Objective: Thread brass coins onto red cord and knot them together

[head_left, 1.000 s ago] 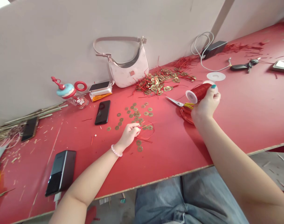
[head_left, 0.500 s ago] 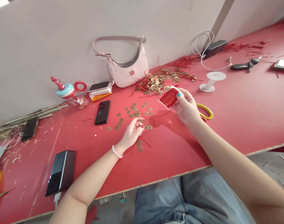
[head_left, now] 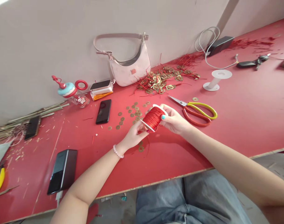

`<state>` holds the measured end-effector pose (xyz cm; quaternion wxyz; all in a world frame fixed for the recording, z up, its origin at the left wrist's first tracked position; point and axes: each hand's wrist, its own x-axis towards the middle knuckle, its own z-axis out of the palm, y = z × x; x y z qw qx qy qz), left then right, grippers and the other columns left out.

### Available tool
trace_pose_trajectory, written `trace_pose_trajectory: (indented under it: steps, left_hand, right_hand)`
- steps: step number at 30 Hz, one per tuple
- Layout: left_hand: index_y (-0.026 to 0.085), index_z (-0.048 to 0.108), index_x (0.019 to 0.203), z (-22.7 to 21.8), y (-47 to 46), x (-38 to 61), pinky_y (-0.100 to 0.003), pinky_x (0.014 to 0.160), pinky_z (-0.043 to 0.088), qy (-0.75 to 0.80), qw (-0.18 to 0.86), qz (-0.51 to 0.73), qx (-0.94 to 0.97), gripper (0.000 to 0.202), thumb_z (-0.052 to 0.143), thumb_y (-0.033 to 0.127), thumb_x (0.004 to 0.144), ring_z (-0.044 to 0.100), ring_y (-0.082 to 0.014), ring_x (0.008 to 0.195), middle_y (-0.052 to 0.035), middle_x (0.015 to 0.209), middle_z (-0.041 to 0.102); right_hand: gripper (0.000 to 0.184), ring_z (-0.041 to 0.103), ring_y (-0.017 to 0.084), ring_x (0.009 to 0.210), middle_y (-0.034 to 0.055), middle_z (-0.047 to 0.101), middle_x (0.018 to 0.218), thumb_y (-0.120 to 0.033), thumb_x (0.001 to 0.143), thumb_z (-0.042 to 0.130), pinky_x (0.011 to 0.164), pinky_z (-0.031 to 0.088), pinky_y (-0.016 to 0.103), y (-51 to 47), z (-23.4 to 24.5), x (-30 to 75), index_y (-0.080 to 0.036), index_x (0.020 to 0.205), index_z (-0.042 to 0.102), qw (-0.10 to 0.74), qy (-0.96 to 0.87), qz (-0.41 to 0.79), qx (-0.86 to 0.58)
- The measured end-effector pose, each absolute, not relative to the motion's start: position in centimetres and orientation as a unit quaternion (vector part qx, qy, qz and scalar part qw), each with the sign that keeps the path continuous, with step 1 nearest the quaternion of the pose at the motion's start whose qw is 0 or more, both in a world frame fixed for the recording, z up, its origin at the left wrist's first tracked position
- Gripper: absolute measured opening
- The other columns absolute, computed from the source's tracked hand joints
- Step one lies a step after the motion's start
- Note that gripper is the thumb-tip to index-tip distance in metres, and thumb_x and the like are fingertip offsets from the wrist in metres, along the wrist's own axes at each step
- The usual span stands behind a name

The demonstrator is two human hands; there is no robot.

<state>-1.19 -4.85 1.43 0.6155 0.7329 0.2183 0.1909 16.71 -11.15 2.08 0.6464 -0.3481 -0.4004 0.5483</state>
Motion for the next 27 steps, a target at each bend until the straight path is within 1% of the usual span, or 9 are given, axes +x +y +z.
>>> trace_pose_trajectory:
  steps: [4, 7, 9, 13, 15, 18, 22, 25, 27]
  left_hand:
    - [0.018, 0.051, 0.108, 1.2, -4.7, -1.4, -0.034, 0.086, 0.042, 0.216, 0.564, 0.195, 0.773, 0.031, 0.058, 0.022, 0.078, 0.055, -0.0199, 0.099, -0.008, 0.105, 0.059]
    - [0.017, 0.055, 0.097, 1.1, -4.5, -1.5, -0.033, 0.079, 0.044, 0.221, 0.542, 0.177, 0.791, 0.021, 0.058, 0.023, 0.077, 0.056, -0.0186, 0.086, -0.0062, 0.09, 0.06]
    - [0.016, 0.055, 0.094, 1.1, -4.4, -1.5, -0.032, 0.076, 0.045, 0.222, 0.548, 0.175, 0.787, 0.019, 0.059, 0.024, 0.077, 0.056, -0.0177, 0.082, -0.005, 0.084, 0.059]
    - [0.017, 0.053, 0.1, 0.8, -4.0, -1.6, -0.032, 0.079, 0.045, 0.244, 0.579, 0.198, 0.752, 0.029, 0.062, 0.024, 0.073, 0.055, -0.0191, 0.09, -0.0058, 0.094, 0.059]
    - [0.017, 0.052, 0.101, 0.4, -3.8, -1.8, -0.03, 0.075, 0.045, 0.265, 0.597, 0.199, 0.73, 0.031, 0.063, 0.023, 0.072, 0.055, -0.0187, 0.088, -0.0059, 0.093, 0.058]
    - [0.017, 0.05, 0.102, 0.0, -3.6, -1.9, -0.028, 0.071, 0.045, 0.258, 0.623, 0.195, 0.712, 0.031, 0.062, 0.02, 0.073, 0.055, -0.0167, 0.085, -0.005, 0.089, 0.057]
    - [0.018, 0.048, 0.104, 0.5, -3.8, -1.6, -0.028, 0.075, 0.045, 0.2, 0.67, 0.198, 0.687, 0.031, 0.059, 0.017, 0.075, 0.054, -0.0136, 0.082, -0.0045, 0.091, 0.056]
    - [0.021, 0.044, 0.114, 1.5, -4.0, -1.3, -0.027, 0.075, 0.044, 0.176, 0.691, 0.209, 0.669, 0.042, 0.061, 0.017, 0.075, 0.054, -0.0121, 0.08, -0.0032, 0.092, 0.055]
    - [0.023, 0.04, 0.12, 1.9, -4.1, -1.2, -0.025, 0.071, 0.044, 0.184, 0.695, 0.206, 0.664, 0.05, 0.062, 0.019, 0.075, 0.053, -0.0112, 0.076, -0.0011, 0.085, 0.055]
  right_hand:
    - [0.04, 0.051, 0.01, 0.063, -0.0024, 0.05, 0.074, -0.039, 0.064, 0.071, 0.054, 0.046, 0.024, -11.1, 2.3, 16.0, -0.021, 0.071, 0.036, 0.635, -0.429, 0.541, -0.347]
    - [0.039, 0.051, 0.01, 0.065, -0.0022, 0.049, 0.074, -0.038, 0.066, 0.07, 0.057, 0.047, 0.025, -11.0, 2.4, 15.3, -0.021, 0.071, 0.035, 0.638, -0.467, 0.506, -0.345]
    - [0.039, 0.053, 0.012, 0.071, -0.0003, 0.052, 0.079, -0.038, 0.067, 0.069, 0.062, 0.048, 0.028, -10.9, 2.3, 14.8, -0.021, 0.071, 0.034, 0.637, -0.496, 0.474, -0.352]
    - [0.039, 0.055, 0.019, 0.094, 0.0064, 0.054, 0.106, -0.038, 0.068, 0.068, 0.075, 0.049, 0.036, -11.1, 1.7, 14.0, -0.022, 0.071, 0.033, 0.622, -0.553, 0.362, -0.42]
    - [0.037, 0.054, 0.02, 0.098, 0.008, 0.052, 0.112, -0.036, 0.067, 0.069, 0.076, 0.049, 0.037, -11.3, 1.4, 13.8, -0.022, 0.071, 0.034, 0.603, -0.578, 0.304, -0.458]
    - [0.035, 0.056, 0.02, 0.093, 0.0085, 0.052, 0.11, -0.033, 0.067, 0.069, 0.072, 0.05, 0.036, -11.4, 1.2, 13.8, -0.022, 0.071, 0.036, 0.589, -0.593, 0.24, -0.493]
    - [0.032, 0.056, 0.019, 0.085, 0.0077, 0.053, 0.106, -0.027, 0.067, 0.068, 0.065, 0.049, 0.033, -11.4, 1.2, 14.1, -0.022, 0.072, 0.036, 0.58, -0.603, 0.165, -0.523]
    - [0.03, 0.055, 0.019, 0.087, 0.0072, 0.053, 0.105, -0.021, 0.067, 0.066, 0.067, 0.048, 0.033, -11.3, 1.2, 14.5, -0.023, 0.072, 0.037, 0.564, -0.615, 0.095, -0.542]
    - [0.028, 0.055, 0.019, 0.091, 0.0073, 0.053, 0.105, -0.02, 0.067, 0.064, 0.069, 0.048, 0.033, -11.2, 1.2, 14.7, -0.022, 0.071, 0.037, 0.553, -0.623, 0.054, -0.55]
